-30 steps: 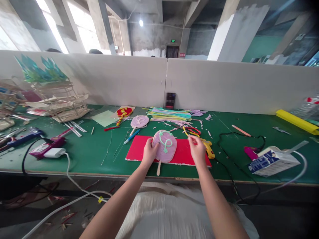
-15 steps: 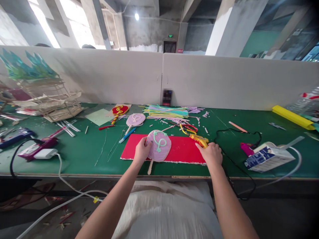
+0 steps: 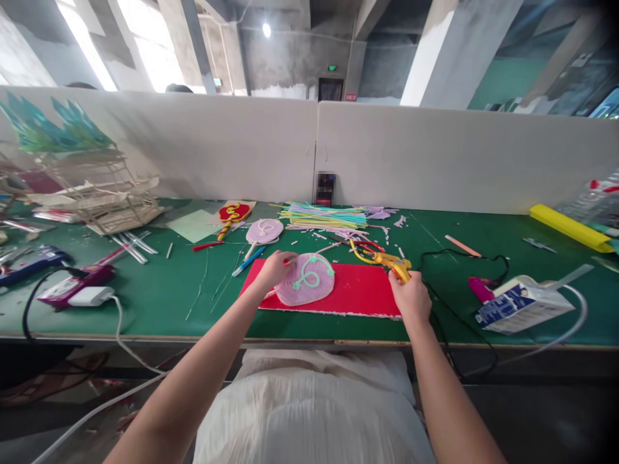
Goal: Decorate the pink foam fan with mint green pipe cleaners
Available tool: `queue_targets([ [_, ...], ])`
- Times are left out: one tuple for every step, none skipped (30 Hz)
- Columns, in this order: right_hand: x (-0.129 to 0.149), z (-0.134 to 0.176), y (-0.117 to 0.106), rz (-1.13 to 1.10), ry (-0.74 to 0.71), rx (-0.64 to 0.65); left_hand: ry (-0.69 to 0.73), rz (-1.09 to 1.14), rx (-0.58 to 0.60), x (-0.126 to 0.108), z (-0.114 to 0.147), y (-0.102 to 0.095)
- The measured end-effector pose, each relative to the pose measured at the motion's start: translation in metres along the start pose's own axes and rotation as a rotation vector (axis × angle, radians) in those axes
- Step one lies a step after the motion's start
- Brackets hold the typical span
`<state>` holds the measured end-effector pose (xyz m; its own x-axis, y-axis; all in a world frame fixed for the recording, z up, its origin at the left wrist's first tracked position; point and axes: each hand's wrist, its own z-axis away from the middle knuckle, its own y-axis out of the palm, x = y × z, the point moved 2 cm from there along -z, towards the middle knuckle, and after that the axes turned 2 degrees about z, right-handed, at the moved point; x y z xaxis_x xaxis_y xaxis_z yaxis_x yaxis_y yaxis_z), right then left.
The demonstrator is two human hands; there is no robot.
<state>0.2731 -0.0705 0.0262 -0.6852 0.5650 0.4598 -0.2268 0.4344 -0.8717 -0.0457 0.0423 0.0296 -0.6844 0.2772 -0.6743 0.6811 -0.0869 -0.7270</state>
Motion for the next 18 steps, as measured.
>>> queue_targets([
  [0.002,0.001,0.000,-0.011,-0.027,-0.013,0.019,-0.047,-0.043,0.002,-0.001,0.003],
  [0.004,0.003,0.000,-0.018,-0.054,-0.028,0.020,-0.080,-0.058,0.004,-0.002,0.006],
  [0.005,0.004,0.001,-0.023,-0.077,-0.040,0.001,-0.095,-0.056,0.007,-0.001,0.009],
  [0.007,0.006,0.002,-0.028,-0.097,-0.049,-0.010,-0.114,-0.040,0.008,0.000,0.012],
  [0.009,0.007,0.003,-0.036,-0.115,-0.053,-0.008,-0.138,-0.024,0.009,0.001,0.014],
  [0.010,0.008,0.004,-0.045,-0.131,-0.055,-0.004,-0.159,-0.012,0.009,0.002,0.016],
  [0.012,0.009,0.006,-0.054,-0.146,-0.055,0.003,-0.180,-0.005,0.009,0.004,0.017],
  [0.013,0.010,0.007,-0.062,-0.160,-0.055,0.010,-0.197,-0.005,0.008,0.006,0.016],
  [0.015,0.010,0.008,-0.068,-0.171,-0.056,0.010,-0.207,-0.006,0.006,0.008,0.016],
  [0.016,0.011,0.009,-0.074,-0.181,-0.060,0.005,-0.213,-0.008,0.005,0.010,0.015],
  [0.016,0.012,0.009,-0.080,-0.190,-0.066,0.000,-0.217,-0.005,0.003,0.011,0.014],
  [0.017,0.013,0.010,-0.087,-0.202,-0.072,-0.009,-0.221,0.000,0.001,0.014,0.013],
  [0.018,0.014,0.010,-0.095,-0.219,-0.080,-0.010,-0.228,0.007,0.000,0.016,0.012],
  [0.019,0.015,0.010,-0.105,-0.240,-0.088,-0.010,-0.235,0.008,-0.002,0.019,0.012],
  [0.019,0.017,0.011,-0.116,-0.268,-0.097,-0.007,-0.241,0.006,-0.004,0.022,0.011],
  [0.020,0.018,0.011,-0.129,-0.302,-0.105,-0.001,-0.249,-0.006,-0.005,0.025,0.011],
  [0.020,0.021,0.012,-0.143,-0.341,-0.110,0.008,-0.259,-0.022,-0.007,0.029,0.011],
  [0.021,0.023,0.012,-0.160,-0.386,-0.112,0.018,-0.267,-0.053,-0.010,0.034,0.011],
])
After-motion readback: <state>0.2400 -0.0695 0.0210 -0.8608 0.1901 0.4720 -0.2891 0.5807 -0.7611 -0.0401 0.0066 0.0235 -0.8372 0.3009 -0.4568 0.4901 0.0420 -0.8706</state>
